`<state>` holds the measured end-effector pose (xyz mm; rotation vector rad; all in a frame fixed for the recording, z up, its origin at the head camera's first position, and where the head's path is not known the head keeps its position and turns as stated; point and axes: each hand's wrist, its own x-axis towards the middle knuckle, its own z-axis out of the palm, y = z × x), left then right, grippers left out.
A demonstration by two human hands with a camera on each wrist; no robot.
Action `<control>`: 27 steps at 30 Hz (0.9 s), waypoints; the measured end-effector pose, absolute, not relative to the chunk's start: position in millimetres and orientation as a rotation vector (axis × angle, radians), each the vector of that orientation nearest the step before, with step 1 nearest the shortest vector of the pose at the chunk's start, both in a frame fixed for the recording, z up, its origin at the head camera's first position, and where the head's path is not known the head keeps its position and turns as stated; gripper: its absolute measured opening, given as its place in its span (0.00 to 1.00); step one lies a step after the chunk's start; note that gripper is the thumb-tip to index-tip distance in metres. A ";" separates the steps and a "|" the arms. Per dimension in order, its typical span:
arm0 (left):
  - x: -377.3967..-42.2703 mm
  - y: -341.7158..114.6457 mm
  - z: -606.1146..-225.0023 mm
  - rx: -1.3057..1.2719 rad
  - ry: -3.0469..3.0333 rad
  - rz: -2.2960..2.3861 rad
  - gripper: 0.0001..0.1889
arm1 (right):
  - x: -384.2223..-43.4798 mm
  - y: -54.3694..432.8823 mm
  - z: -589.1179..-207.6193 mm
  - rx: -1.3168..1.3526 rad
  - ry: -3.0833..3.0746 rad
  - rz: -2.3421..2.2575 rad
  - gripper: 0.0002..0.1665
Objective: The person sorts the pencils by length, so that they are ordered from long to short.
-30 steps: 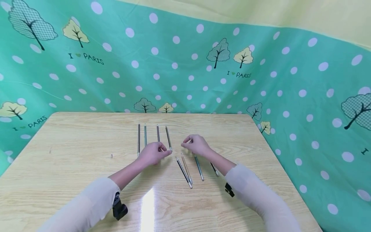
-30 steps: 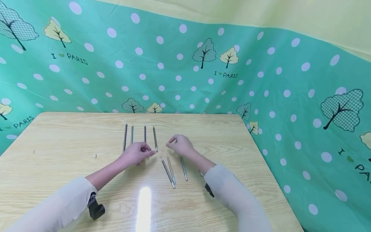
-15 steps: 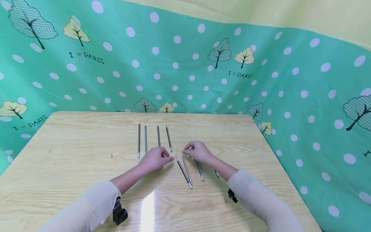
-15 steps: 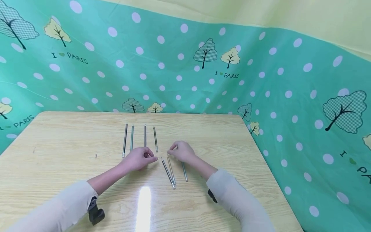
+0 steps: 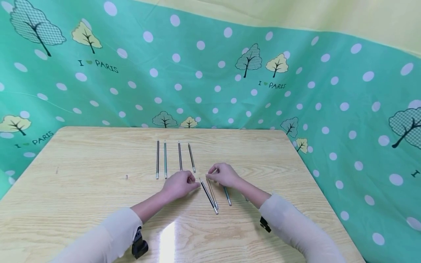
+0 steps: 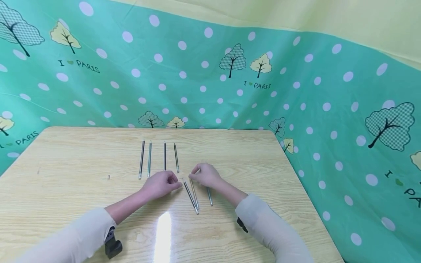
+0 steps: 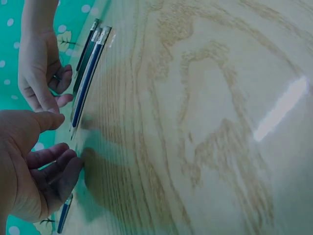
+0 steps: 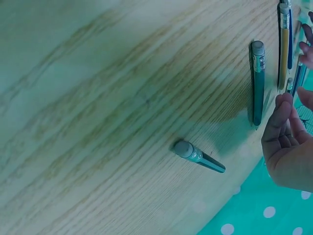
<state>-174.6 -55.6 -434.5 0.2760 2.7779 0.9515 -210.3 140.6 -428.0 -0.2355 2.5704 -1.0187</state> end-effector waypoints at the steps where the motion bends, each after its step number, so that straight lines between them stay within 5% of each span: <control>1: -174.5 -54.5 -434.7 0.280 2.784 0.938 0.13 | -210.0 140.7 -428.1 -0.236 2.571 -1.017 0.14; 27: -173.5 -29.1 -445.7 0.389 3.048 0.661 0.19 | -200.5 137.9 -429.9 -0.389 2.663 -0.840 0.12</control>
